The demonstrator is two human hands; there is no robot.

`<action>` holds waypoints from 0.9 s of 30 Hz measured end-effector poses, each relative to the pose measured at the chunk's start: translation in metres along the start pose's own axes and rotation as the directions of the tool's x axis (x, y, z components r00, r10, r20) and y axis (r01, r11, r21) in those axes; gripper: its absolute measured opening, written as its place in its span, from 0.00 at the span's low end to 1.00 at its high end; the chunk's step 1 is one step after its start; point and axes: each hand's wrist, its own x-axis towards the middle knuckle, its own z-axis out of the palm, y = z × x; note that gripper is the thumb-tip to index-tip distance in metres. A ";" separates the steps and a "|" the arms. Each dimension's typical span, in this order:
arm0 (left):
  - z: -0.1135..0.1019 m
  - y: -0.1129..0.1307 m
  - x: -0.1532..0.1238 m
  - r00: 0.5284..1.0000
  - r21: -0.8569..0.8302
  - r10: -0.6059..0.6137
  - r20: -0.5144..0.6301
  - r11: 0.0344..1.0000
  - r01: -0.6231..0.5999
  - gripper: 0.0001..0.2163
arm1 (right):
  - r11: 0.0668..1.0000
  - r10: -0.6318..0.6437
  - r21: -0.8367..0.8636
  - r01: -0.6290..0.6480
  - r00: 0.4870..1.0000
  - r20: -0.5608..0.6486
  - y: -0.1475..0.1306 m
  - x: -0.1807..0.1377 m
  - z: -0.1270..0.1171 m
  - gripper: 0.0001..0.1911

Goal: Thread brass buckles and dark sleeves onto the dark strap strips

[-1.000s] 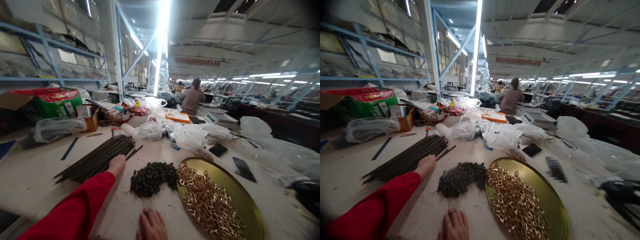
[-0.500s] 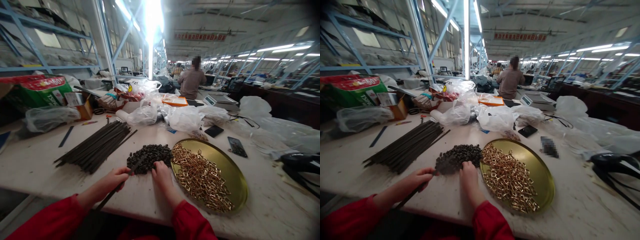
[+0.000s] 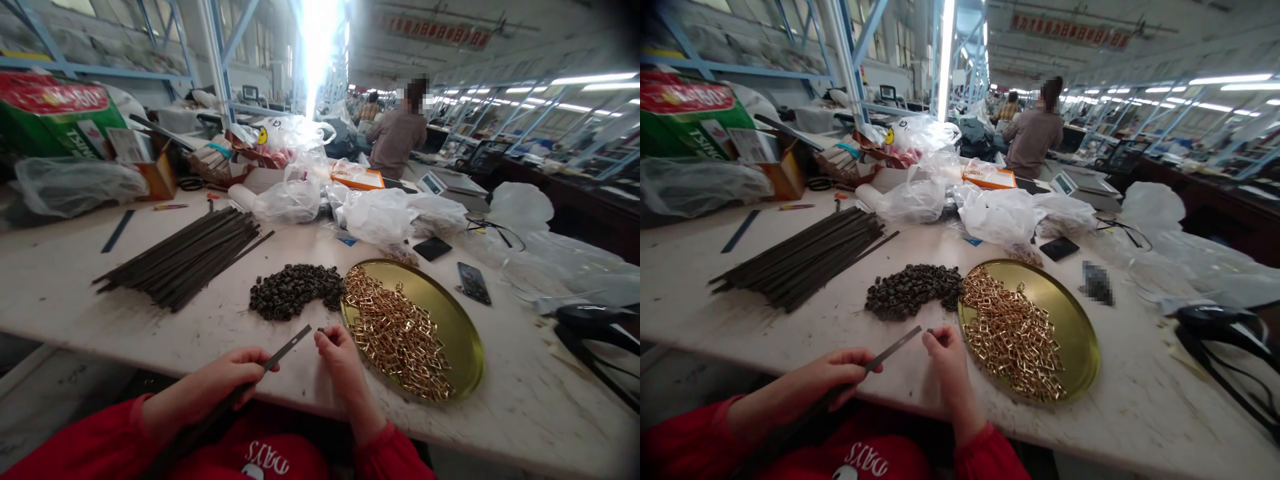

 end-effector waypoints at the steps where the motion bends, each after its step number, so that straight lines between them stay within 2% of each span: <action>1: 0.001 -0.001 0.001 1.000 -0.022 -0.009 0.009 1.000 0.009 0.13 | 0.998 0.021 0.055 -0.021 1.000 0.003 0.001 -0.002 -0.001 0.11; 4: 0.004 -0.003 0.003 0.999 -0.087 -0.010 0.031 0.996 0.013 0.13 | 0.980 0.060 0.191 -0.059 0.998 0.004 0.000 -0.006 -0.002 0.12; 6: 0.006 -0.002 0.004 0.999 -0.063 0.012 0.051 0.998 -0.009 0.15 | 0.957 0.089 0.274 -0.092 0.996 0.023 -0.002 -0.008 -0.002 0.16; 9: 0.009 -0.002 0.009 0.993 0.194 0.113 0.043 0.974 -0.119 0.16 | 0.946 0.132 0.294 -0.137 0.991 0.035 -0.006 -0.009 -0.002 0.17; 11: 0.009 -0.004 0.013 0.973 0.405 0.232 0.015 0.888 -0.218 0.16 | 0.957 0.141 0.254 -0.137 0.990 0.004 -0.008 -0.009 -0.002 0.16; 13: 0.008 -0.007 0.017 0.946 0.567 0.325 -0.015 0.782 -0.260 0.17 | 0.962 0.147 0.236 -0.139 0.989 -0.017 -0.009 -0.008 -0.001 0.17; 17: 0.004 -0.013 0.020 0.908 0.791 0.415 -0.058 0.574 -0.212 0.18 | 0.965 0.181 0.197 -0.173 0.983 -0.023 -0.008 -0.007 -0.001 0.18; 23: 0.002 -0.007 0.017 0.819 0.956 0.570 -0.063 0.271 -0.115 0.17 | 0.943 0.225 0.246 -0.225 0.974 0.027 -0.005 -0.007 0.001 0.19; 25: 0.003 -0.004 0.015 0.798 0.970 0.601 -0.042 0.215 -0.111 0.16 | 0.917 0.262 0.303 -0.260 0.964 0.036 -0.004 -0.010 0.003 0.19; 27: 0.003 -0.002 0.013 0.789 0.969 0.614 -0.025 0.210 -0.132 0.16 | 0.876 0.315 0.377 -0.302 0.949 0.029 -0.004 -0.013 0.005 0.19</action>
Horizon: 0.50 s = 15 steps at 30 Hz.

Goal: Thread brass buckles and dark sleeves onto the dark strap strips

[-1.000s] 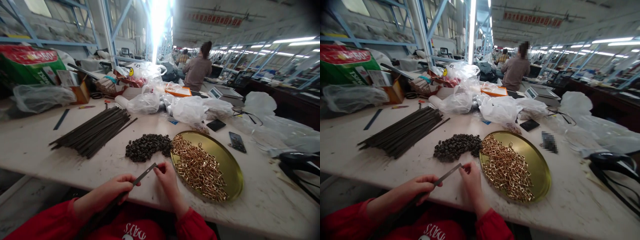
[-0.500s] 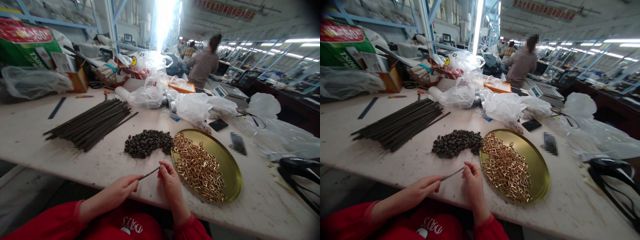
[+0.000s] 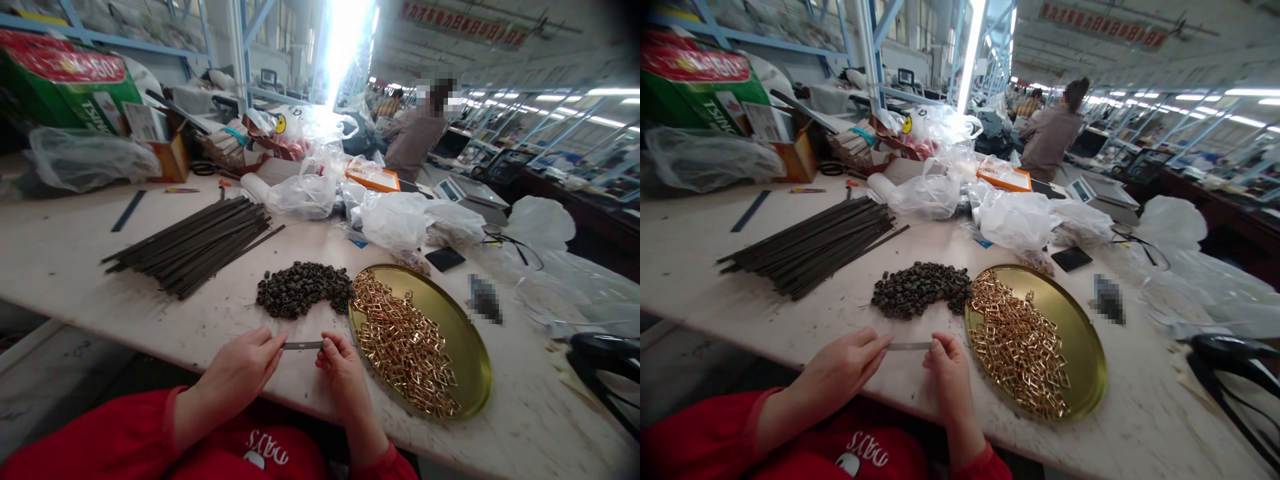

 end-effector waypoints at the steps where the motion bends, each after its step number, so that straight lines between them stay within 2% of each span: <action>1: -0.002 0.000 0.000 1.000 -0.027 0.001 -0.003 1.000 -0.001 0.16 | 0.999 0.024 0.036 -0.024 1.000 -0.014 0.001 -0.002 0.001 0.19; 3: -0.007 0.001 -0.001 1.000 -0.125 -0.020 0.018 0.992 0.022 0.15 | 0.995 0.064 0.082 -0.062 0.998 -0.026 0.001 -0.005 0.002 0.19; 5: -0.014 0.001 0.001 0.994 -0.252 -0.054 0.096 0.965 0.077 0.13 | 0.995 0.067 0.080 -0.065 0.998 -0.017 0.001 -0.009 0.003 0.19; 8: -0.021 0.002 0.006 0.962 -0.373 -0.048 0.270 0.915 0.151 0.11 | 1.000 -0.024 -0.004 0.024 0.999 0.026 -0.001 -0.015 0.007 0.17; 10: -0.021 0.004 0.010 0.943 -0.387 -0.031 0.332 0.907 0.167 0.12 | 0.993 -0.086 -0.081 0.091 0.995 0.056 -0.001 -0.019 0.010 0.16; 15: -0.014 0.011 0.017 0.943 -0.406 -0.065 0.326 0.891 0.202 0.12 | 0.975 -0.113 -0.186 0.121 0.992 0.055 -0.001 -0.025 0.014 0.17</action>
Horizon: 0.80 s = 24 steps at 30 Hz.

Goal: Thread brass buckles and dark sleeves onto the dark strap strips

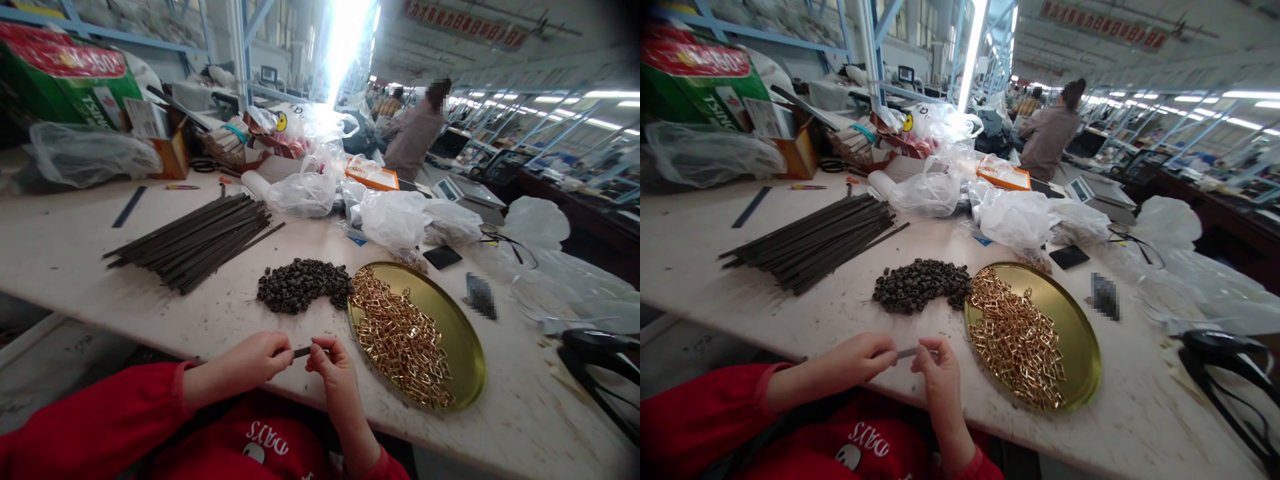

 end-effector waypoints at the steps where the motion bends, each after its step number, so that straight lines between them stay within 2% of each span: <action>1: 0.002 0.001 0.001 1.000 -0.002 0.002 -0.023 1.000 -0.002 0.12 | 1.000 0.002 -0.001 -0.002 1.000 0.003 0.000 -0.001 0.000 0.16; 4: 0.010 0.003 0.002 0.995 0.037 0.042 -0.090 0.999 -0.039 0.12 | 0.999 0.013 0.041 -0.014 1.000 0.023 -0.001 -0.005 0.001 0.15; 9: 0.016 0.008 0.004 0.989 0.079 0.136 -0.061 0.988 -0.131 0.14 | 0.989 0.029 0.142 -0.045 0.993 0.113 -0.001 -0.010 0.003 0.14; 11: 0.010 0.010 0.005 0.991 0.037 0.135 -0.007 0.990 -0.135 0.14 | 0.977 0.055 0.199 -0.075 0.993 0.103 -0.005 -0.009 -0.001 0.15; 15: -0.011 0.012 0.006 0.971 -0.086 0.052 0.233 0.996 -0.032 0.13 | 0.934 0.092 0.344 -0.098 0.995 0.034 -0.018 -0.003 -0.011 0.16; 18: -0.014 0.010 0.008 0.981 -0.096 0.091 0.170 0.992 -0.076 0.13 | 0.910 0.069 0.403 -0.093 0.995 0.074 -0.020 0.000 -0.006 0.16; 20: -0.008 0.007 0.010 0.980 -0.147 0.113 0.167 0.985 -0.088 0.13 | 0.924 0.039 0.374 -0.077 0.993 0.108 -0.016 -0.001 0.003 0.16; 22: 0.001 0.003 0.011 0.975 -0.269 0.066 0.214 0.963 -0.006 0.14 | 0.957 -0.007 0.288 -0.020 0.996 0.093 -0.011 -0.003 0.012 0.16; 24: 0.009 0.000 0.013 0.969 -0.380 0.002 0.248 0.920 0.095 0.21 | 0.978 -0.065 0.202 0.046 0.994 0.091 -0.007 -0.003 0.015 0.16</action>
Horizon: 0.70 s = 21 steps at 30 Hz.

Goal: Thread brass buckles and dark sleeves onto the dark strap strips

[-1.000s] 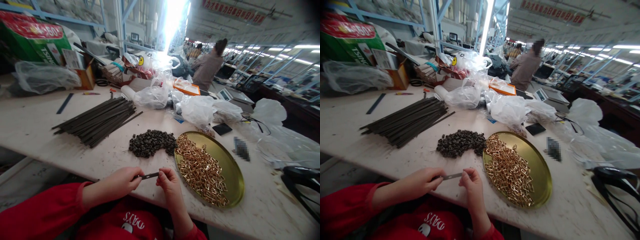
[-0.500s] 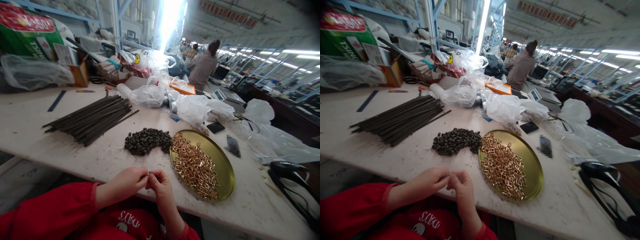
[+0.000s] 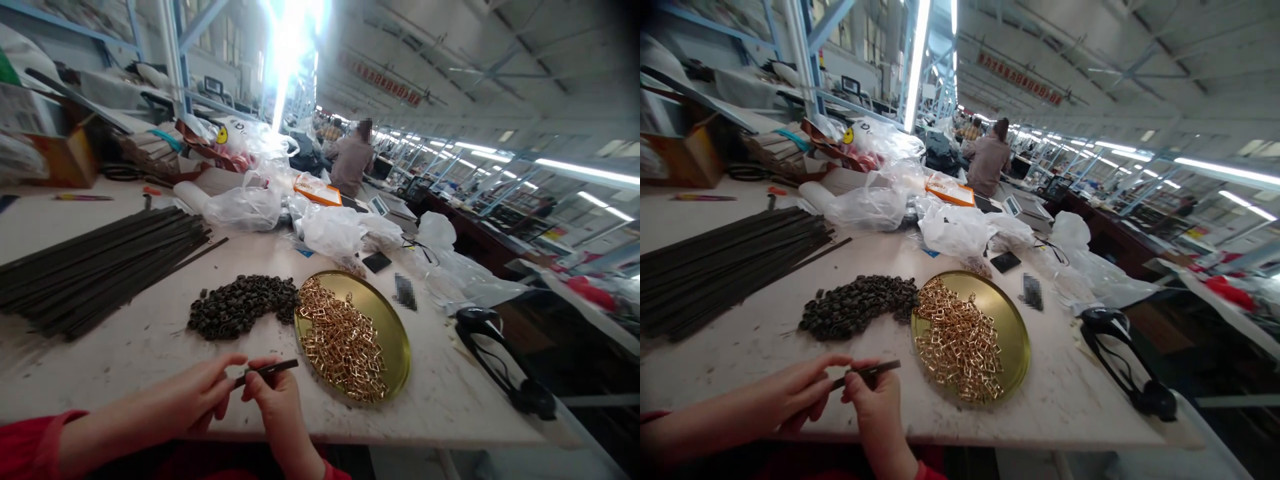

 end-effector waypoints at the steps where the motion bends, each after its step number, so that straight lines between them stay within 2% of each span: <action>1: 0.001 -0.002 0.003 1.000 -0.045 -0.006 -0.004 0.999 0.006 0.24 | 0.999 -0.016 -0.044 0.017 0.999 0.036 0.000 0.001 -0.002 0.17; 3: 0.002 -0.003 0.009 0.999 -0.097 0.036 -0.033 0.995 -0.039 0.26 | 0.984 -0.020 -0.169 0.048 0.986 0.164 -0.008 0.008 -0.012 0.15; 5: 0.000 -0.003 0.016 0.992 -0.112 0.090 -0.092 0.989 -0.100 0.24 | 0.895 -0.036 -0.424 0.138 0.970 0.240 -0.025 0.022 -0.031 0.14; 6: -0.001 -0.003 0.019 0.988 -0.113 0.099 -0.119 0.987 -0.112 0.23 | 0.781 -0.097 -0.591 0.201 0.974 0.204 -0.036 0.033 -0.043 0.13; 7: -0.001 -0.002 0.021 0.986 -0.110 0.093 -0.135 0.988 -0.109 0.22 | 0.574 -0.218 -0.786 0.230 0.968 0.124 -0.048 0.045 -0.056 0.12; 8: -0.001 -0.002 0.022 0.987 -0.104 0.079 -0.141 0.990 -0.094 0.21 | 0.312 -0.332 -0.932 0.183 0.940 0.073 -0.059 0.058 -0.067 0.11; 9: 0.000 -0.001 0.023 0.988 -0.098 0.062 -0.142 0.992 -0.076 0.20 | 0.221 -0.371 -0.965 0.142 0.927 0.051 -0.068 0.072 -0.078 0.11; 11: 0.004 0.002 0.023 0.988 -0.090 0.034 -0.148 0.995 -0.048 0.19 | 0.113 -0.386 -0.988 0.105 0.921 0.054 -0.081 0.096 -0.093 0.10; 13: 0.007 0.006 0.021 0.988 -0.076 0.015 -0.155 0.997 -0.027 0.19 | 0.049 -0.360 -0.994 0.093 0.930 0.069 -0.084 0.114 -0.099 0.07; 16: 0.008 0.007 0.016 0.987 -0.031 0.023 -0.162 0.999 -0.028 0.16 | -0.007 -0.333 -0.996 0.091 0.939 0.088 -0.081 0.122 -0.098 0.06; 21: 0.002 -0.003 0.004 0.987 -0.039 -0.059 -0.149 0.998 0.054 0.13 | 0.030 -0.307 -0.993 0.111 0.947 0.097 -0.079 0.101 -0.098 0.06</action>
